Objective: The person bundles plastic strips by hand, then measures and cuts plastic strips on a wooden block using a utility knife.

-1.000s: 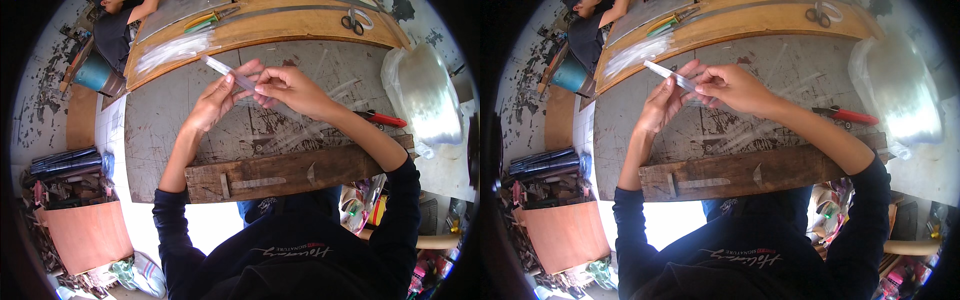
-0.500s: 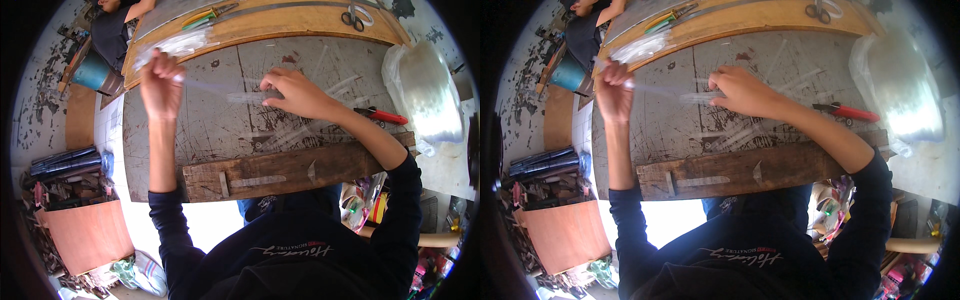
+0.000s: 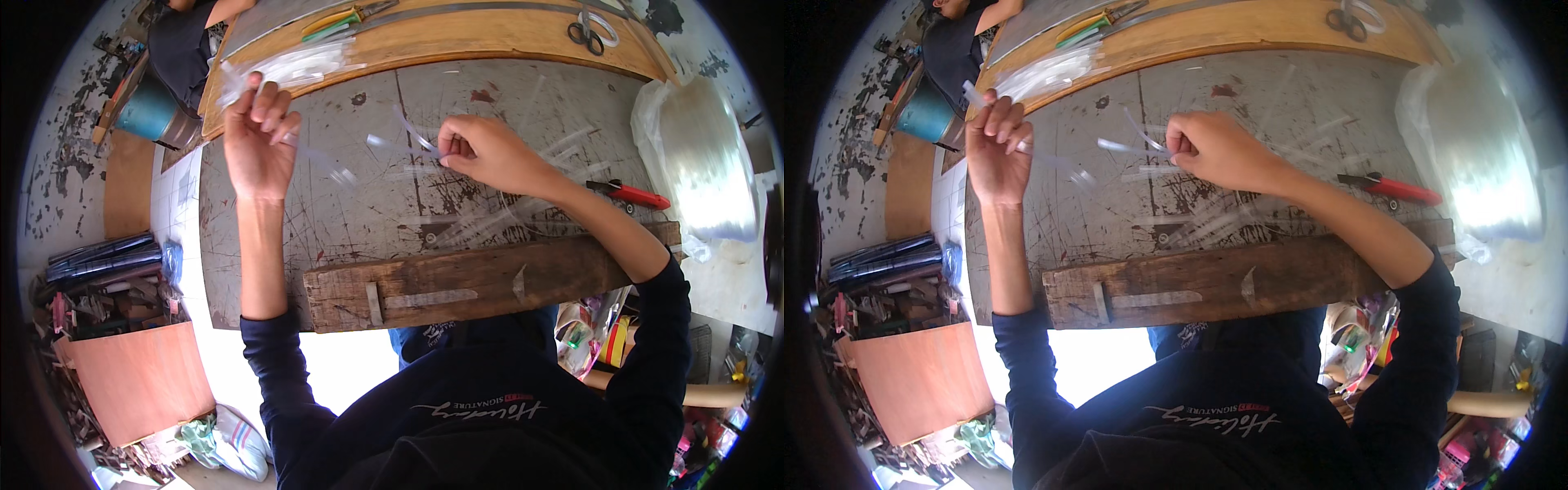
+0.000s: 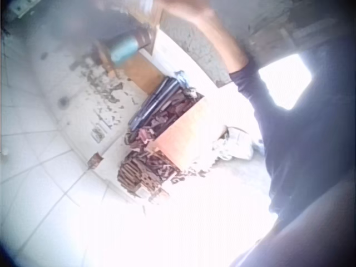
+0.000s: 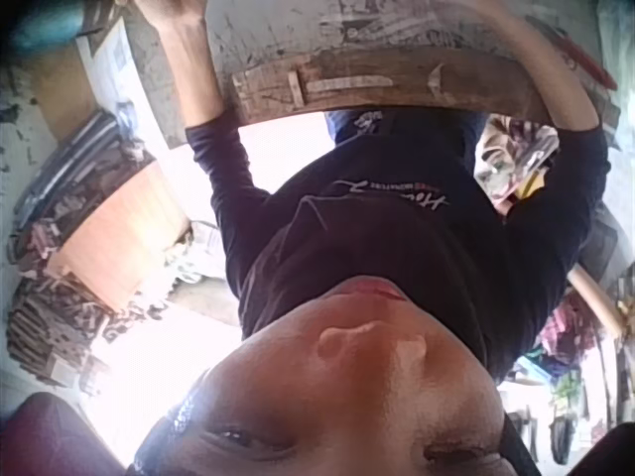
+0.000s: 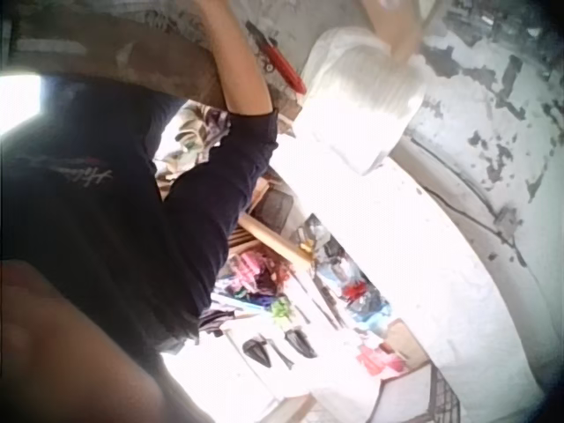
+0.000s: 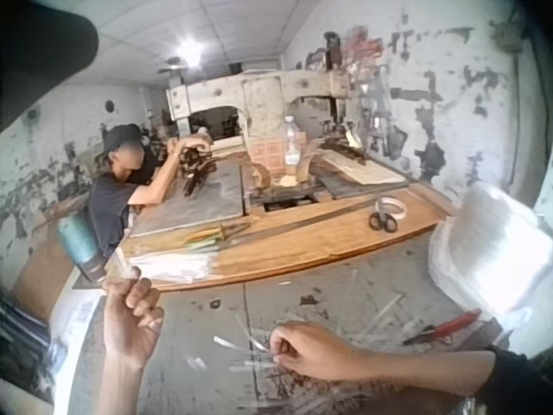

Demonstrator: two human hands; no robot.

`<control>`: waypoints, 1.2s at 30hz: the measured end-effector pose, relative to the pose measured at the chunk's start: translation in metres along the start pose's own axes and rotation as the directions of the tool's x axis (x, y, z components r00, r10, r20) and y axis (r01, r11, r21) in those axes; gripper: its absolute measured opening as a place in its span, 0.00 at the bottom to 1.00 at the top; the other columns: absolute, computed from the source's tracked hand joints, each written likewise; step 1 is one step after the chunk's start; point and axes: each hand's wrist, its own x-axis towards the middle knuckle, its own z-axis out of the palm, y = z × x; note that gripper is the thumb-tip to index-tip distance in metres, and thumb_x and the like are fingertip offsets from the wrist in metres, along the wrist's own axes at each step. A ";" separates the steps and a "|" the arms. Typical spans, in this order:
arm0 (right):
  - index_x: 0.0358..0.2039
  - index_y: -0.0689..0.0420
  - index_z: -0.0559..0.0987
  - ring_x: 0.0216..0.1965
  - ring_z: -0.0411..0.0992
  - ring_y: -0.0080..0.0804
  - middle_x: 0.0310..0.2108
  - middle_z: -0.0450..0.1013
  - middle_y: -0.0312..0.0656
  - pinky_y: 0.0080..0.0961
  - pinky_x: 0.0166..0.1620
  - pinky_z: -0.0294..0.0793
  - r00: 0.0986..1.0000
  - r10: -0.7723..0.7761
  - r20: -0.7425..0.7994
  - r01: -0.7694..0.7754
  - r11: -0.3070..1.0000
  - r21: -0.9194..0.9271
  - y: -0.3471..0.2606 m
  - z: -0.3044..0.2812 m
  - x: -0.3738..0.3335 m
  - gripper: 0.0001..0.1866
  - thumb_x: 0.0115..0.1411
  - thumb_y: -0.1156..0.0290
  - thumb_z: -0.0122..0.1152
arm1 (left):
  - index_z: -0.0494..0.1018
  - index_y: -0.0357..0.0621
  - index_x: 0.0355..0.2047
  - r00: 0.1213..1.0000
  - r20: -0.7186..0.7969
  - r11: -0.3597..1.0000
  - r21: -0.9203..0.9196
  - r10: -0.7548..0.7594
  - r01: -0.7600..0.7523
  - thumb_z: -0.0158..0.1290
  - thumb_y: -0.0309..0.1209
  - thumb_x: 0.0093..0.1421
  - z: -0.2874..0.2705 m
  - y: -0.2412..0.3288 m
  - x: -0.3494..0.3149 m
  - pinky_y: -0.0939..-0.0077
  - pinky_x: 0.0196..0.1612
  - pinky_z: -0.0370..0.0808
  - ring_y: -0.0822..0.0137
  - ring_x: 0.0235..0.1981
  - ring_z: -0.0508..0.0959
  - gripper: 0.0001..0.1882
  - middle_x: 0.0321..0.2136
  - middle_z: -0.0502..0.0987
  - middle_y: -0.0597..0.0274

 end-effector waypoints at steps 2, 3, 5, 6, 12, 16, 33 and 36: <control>0.26 0.61 0.69 0.26 0.67 0.23 0.24 0.68 0.38 0.22 0.29 0.67 0.999 0.039 0.008 -0.040 0.996 0.074 -0.002 -0.003 0.002 0.05 0.51 0.76 0.56 | 0.64 0.40 0.33 0.999 -0.031 0.997 0.076 -0.018 0.021 0.36 0.28 0.59 0.002 -0.013 -0.002 0.88 0.18 0.55 0.79 0.19 0.56 0.08 0.18 0.58 0.71; 0.27 0.61 0.70 0.27 0.67 0.21 0.24 0.68 0.37 0.20 0.30 0.68 0.998 0.065 -0.023 -0.061 0.986 0.153 -0.003 -0.004 0.003 0.05 0.52 0.75 0.56 | 0.64 0.40 0.33 0.997 -0.061 0.988 0.149 -0.037 0.046 0.36 0.29 0.59 0.002 -0.019 -0.002 0.89 0.19 0.56 0.79 0.19 0.57 0.08 0.18 0.59 0.71; 0.27 0.60 0.70 0.27 0.67 0.19 0.25 0.68 0.35 0.18 0.31 0.68 0.994 0.091 -0.052 -0.077 0.970 0.230 -0.004 -0.006 0.004 0.04 0.53 0.74 0.55 | 0.65 0.40 0.34 0.997 -0.030 0.985 0.160 -0.066 0.070 0.37 0.30 0.60 -0.003 -0.028 -0.002 0.90 0.21 0.59 0.80 0.21 0.59 0.09 0.20 0.62 0.70; 0.28 0.61 0.70 0.27 0.67 0.19 0.25 0.68 0.35 0.17 0.32 0.69 0.993 0.091 -0.074 -0.063 0.946 0.317 -0.004 -0.007 0.005 0.05 0.54 0.74 0.54 | 0.64 0.39 0.36 0.985 -0.126 0.958 0.250 -0.114 0.143 0.39 0.30 0.59 0.001 -0.036 -0.004 0.89 0.22 0.59 0.80 0.23 0.60 0.09 0.23 0.63 0.69; 0.30 0.64 0.69 0.26 0.67 0.19 0.25 0.68 0.35 0.17 0.32 0.69 0.991 0.096 -0.095 -0.036 0.867 0.497 -0.017 -0.006 0.003 0.07 0.55 0.72 0.54 | 0.63 0.31 0.47 0.938 -0.142 0.832 0.432 -0.318 0.347 0.46 0.34 0.59 0.014 -0.057 -0.006 0.93 0.23 0.62 0.84 0.25 0.61 0.20 0.31 0.71 0.63; 0.29 0.63 0.69 0.26 0.67 0.19 0.25 0.68 0.35 0.16 0.32 0.69 0.996 0.066 -0.054 -0.033 0.881 0.472 -0.017 -0.002 0.003 0.07 0.55 0.72 0.54 | 0.68 0.32 0.42 0.943 -0.087 0.821 0.470 -0.322 0.324 0.46 0.33 0.59 0.015 -0.057 -0.006 0.93 0.22 0.61 0.84 0.24 0.61 0.16 0.30 0.71 0.63; 0.37 0.64 0.68 0.39 0.66 0.44 0.35 0.65 0.47 0.33 0.43 0.65 0.997 -0.026 -0.072 -0.007 0.903 -0.429 0.014 -0.008 -0.006 0.16 0.49 0.71 0.58 | 0.63 0.49 0.24 0.950 0.077 0.940 0.140 0.303 -0.311 0.38 0.36 0.62 -0.012 0.060 -0.006 0.63 0.48 0.61 0.70 0.33 0.65 0.11 0.19 0.62 0.72; 0.36 0.65 0.68 0.37 0.67 0.44 0.32 0.67 0.48 0.34 0.40 0.66 0.999 0.013 -0.037 -0.028 0.889 -0.456 0.017 -0.007 0.000 0.14 0.49 0.75 0.57 | 0.62 0.48 0.24 0.933 0.123 0.922 0.155 0.338 -0.354 0.38 0.38 0.62 -0.016 0.071 -0.009 0.60 0.50 0.60 0.70 0.32 0.66 0.12 0.16 0.60 0.72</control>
